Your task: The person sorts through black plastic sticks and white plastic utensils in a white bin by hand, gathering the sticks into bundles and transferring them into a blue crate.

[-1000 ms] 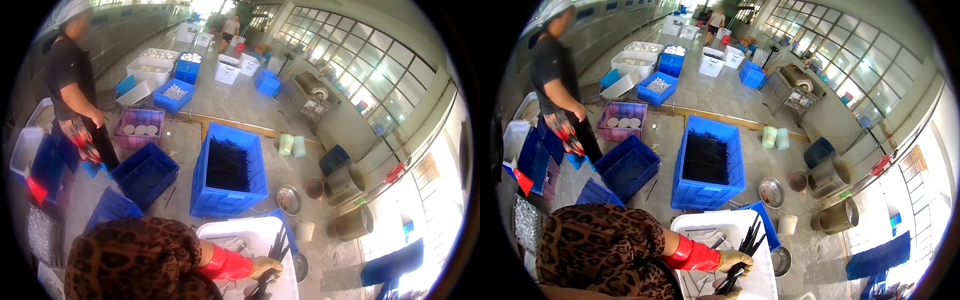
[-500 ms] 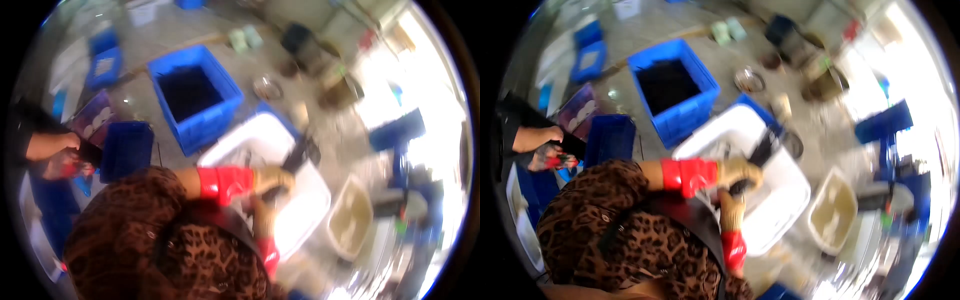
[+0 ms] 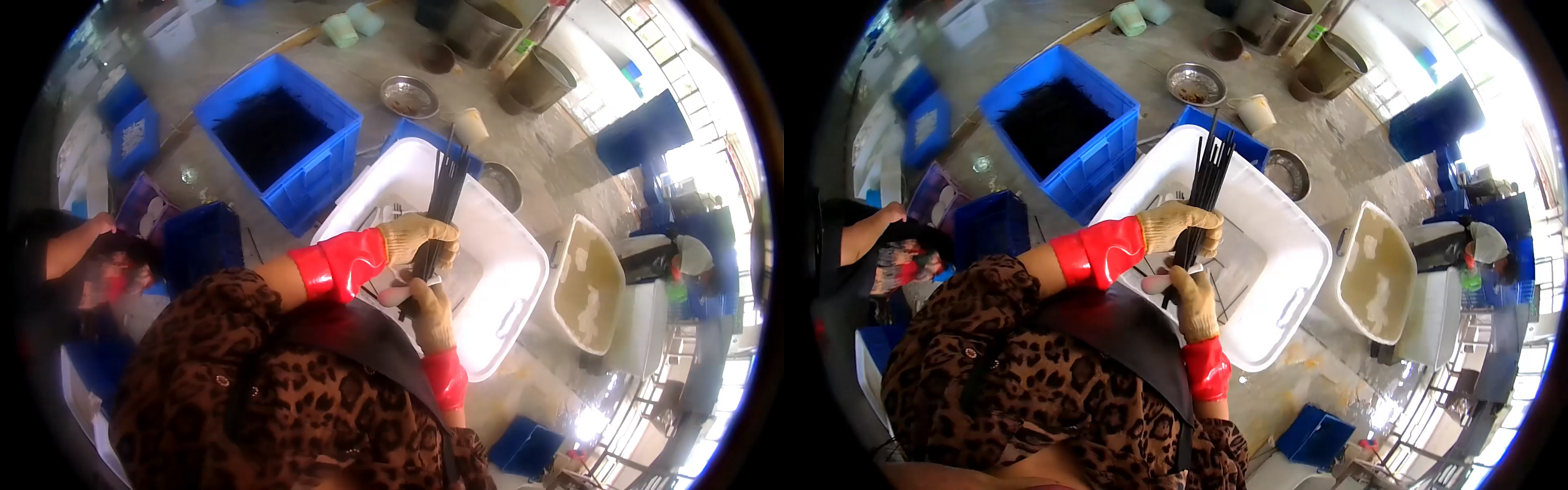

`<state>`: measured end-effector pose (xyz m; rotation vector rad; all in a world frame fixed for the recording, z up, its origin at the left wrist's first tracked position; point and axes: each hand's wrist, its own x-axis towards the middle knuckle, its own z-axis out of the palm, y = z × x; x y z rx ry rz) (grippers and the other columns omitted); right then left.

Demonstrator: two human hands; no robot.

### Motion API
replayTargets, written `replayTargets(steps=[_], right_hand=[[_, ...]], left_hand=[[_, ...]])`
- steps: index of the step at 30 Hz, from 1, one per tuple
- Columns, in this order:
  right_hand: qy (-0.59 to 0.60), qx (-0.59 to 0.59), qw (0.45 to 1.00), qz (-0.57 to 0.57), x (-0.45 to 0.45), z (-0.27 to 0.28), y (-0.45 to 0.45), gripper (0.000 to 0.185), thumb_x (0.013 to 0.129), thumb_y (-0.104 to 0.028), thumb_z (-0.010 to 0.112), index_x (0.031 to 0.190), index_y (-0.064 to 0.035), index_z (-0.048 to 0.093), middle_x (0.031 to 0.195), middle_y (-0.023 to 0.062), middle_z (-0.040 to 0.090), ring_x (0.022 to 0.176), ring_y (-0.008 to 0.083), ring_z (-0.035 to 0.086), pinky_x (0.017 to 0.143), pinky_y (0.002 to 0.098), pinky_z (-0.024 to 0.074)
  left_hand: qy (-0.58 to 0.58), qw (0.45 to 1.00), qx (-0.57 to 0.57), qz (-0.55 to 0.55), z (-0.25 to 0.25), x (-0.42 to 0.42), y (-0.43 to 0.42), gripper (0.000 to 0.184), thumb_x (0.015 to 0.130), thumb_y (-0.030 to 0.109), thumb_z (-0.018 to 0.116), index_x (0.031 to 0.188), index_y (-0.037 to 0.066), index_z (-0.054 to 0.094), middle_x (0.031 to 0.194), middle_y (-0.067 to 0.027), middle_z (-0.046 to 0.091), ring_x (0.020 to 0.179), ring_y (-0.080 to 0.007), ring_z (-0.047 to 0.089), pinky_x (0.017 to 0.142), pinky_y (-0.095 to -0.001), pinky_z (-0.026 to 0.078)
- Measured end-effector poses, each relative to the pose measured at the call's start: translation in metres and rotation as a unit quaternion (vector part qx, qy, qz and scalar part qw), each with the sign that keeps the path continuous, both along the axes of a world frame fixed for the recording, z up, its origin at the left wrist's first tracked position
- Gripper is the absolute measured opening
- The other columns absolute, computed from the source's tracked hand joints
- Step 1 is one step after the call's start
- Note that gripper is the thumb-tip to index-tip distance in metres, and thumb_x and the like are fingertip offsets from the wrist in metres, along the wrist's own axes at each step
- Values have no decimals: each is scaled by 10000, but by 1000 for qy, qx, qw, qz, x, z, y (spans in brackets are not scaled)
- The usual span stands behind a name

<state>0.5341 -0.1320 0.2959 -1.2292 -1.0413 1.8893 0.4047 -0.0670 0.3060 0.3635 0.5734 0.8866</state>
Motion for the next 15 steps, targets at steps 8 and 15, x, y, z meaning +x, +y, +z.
replayTargets(steps=[8, 15], right_hand=[[-46, 128, 973, -185, 32, -8, 37, 556, 786, -300, 573, 1202, 16, 384, 1078, 113, 477, 920, 181, 488, 781, 298, 428], [5, 193, 978, -76, 5, 11, 83, 536, 809, -238, 556, 1215, 49, 356, 1199, 163, 421, 1046, 193, 444, 865, 281, 374]], left_hand=[[83, 976, 105, 168, -15, -28, 35, 120, 737, 91, 585, 804, 12, 525, 725, -88, 536, 657, -194, 535, 650, -310, 451], [149, 954, 136, 223, 16, -45, 54, 147, 726, 142, 613, 794, 25, 556, 725, -62, 558, 669, -156, 533, 636, -272, 442]])
